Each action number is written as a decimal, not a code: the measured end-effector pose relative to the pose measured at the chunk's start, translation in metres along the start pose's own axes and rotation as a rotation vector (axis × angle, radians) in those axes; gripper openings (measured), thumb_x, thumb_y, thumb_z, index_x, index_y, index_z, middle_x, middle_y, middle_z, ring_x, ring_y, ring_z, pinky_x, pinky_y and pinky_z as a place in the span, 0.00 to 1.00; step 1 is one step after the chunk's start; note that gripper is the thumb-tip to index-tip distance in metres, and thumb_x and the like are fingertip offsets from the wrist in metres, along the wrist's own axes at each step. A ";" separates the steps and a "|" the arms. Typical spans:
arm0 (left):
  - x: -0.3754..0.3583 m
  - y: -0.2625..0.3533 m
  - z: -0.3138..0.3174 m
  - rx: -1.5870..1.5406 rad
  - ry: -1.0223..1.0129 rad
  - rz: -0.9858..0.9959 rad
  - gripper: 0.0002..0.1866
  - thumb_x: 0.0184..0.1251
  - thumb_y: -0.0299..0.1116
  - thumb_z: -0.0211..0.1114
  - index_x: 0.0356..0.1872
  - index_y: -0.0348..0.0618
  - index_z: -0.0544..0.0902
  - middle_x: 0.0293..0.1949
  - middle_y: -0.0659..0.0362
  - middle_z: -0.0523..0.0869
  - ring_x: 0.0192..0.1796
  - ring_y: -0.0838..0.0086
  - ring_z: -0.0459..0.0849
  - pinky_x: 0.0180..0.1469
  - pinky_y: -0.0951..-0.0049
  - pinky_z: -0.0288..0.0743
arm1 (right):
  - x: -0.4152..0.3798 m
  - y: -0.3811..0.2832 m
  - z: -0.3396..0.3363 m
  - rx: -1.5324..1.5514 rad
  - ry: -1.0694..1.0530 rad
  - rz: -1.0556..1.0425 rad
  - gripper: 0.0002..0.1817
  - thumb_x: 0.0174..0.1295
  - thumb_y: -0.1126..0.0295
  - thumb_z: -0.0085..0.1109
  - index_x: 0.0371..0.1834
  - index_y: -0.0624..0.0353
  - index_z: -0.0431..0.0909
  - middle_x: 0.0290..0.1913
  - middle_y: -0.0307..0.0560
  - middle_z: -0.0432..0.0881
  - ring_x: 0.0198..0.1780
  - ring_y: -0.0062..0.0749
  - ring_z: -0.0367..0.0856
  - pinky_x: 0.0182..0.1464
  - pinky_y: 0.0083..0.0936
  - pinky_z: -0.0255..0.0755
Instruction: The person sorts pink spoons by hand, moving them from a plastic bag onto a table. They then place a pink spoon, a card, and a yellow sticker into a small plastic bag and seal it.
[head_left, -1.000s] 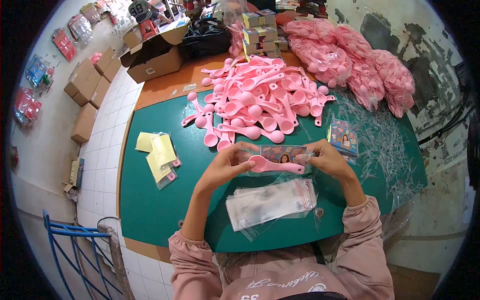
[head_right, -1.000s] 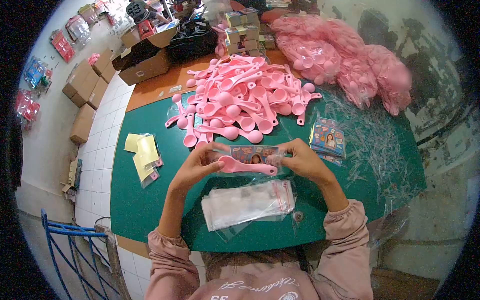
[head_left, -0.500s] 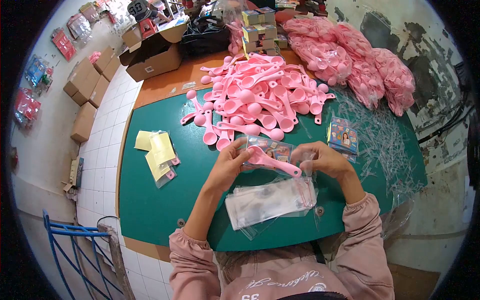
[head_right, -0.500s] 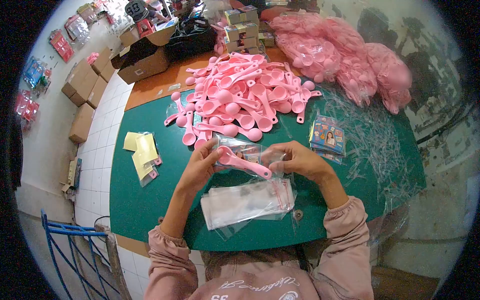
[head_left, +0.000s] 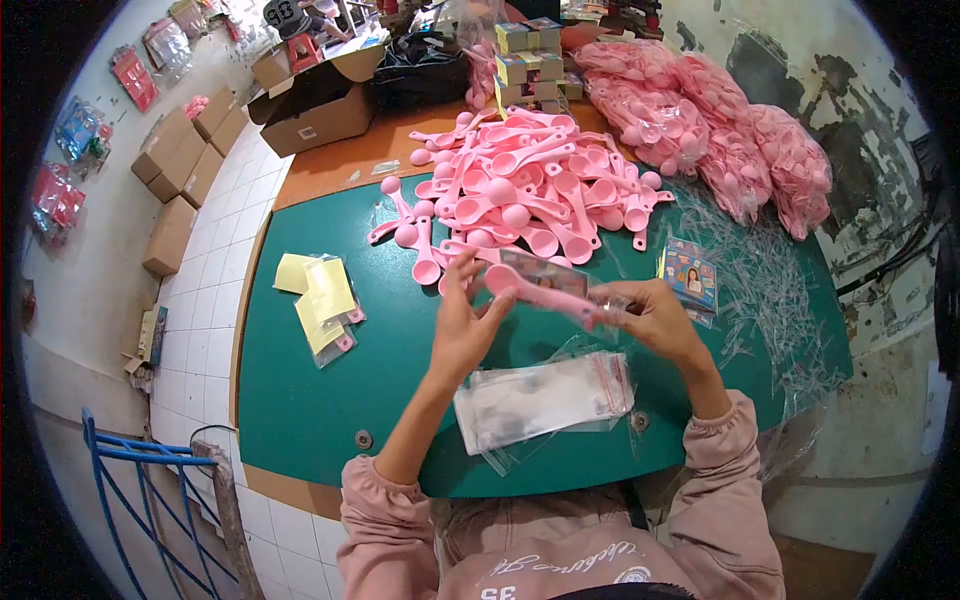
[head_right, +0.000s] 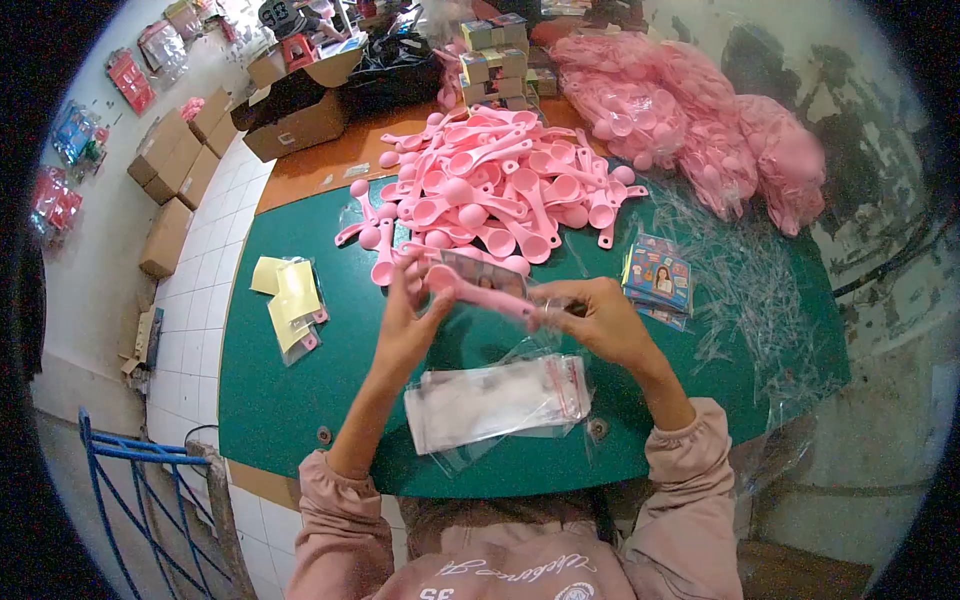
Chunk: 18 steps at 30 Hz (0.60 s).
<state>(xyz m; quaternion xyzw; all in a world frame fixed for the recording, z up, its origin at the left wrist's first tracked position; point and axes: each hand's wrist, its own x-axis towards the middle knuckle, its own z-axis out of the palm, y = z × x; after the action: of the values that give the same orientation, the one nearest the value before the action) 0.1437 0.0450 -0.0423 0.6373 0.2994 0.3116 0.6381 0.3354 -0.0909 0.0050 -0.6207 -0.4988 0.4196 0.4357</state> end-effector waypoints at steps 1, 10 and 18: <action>-0.003 0.001 0.003 0.366 0.226 0.231 0.19 0.66 0.37 0.55 0.54 0.39 0.66 0.44 0.54 0.78 0.46 0.70 0.79 0.43 0.75 0.77 | -0.003 -0.003 0.003 -0.001 -0.002 0.001 0.18 0.55 0.62 0.60 0.43 0.65 0.78 0.35 0.44 0.82 0.37 0.23 0.77 0.41 0.22 0.70; -0.039 0.005 0.015 -0.235 -0.366 -0.338 0.32 0.64 0.21 0.52 0.65 0.41 0.45 0.45 0.46 0.78 0.44 0.68 0.80 0.42 0.71 0.79 | 0.000 0.000 0.021 -0.475 0.107 -0.108 0.20 0.56 0.59 0.58 0.46 0.62 0.73 0.33 0.52 0.79 0.36 0.40 0.79 0.39 0.30 0.70; -0.040 0.007 0.017 -0.136 -0.347 -0.365 0.37 0.61 0.25 0.58 0.66 0.42 0.44 0.43 0.48 0.78 0.41 0.71 0.80 0.37 0.75 0.78 | 0.010 0.024 0.034 -0.040 -0.029 0.136 0.27 0.55 0.67 0.61 0.54 0.62 0.61 0.27 0.43 0.78 0.25 0.19 0.74 0.28 0.19 0.66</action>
<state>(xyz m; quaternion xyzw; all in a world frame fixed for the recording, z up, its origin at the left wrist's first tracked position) 0.1314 0.0031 -0.0360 0.5722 0.2736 0.0967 0.7671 0.3104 -0.0797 -0.0281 -0.6554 -0.4701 0.4473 0.3865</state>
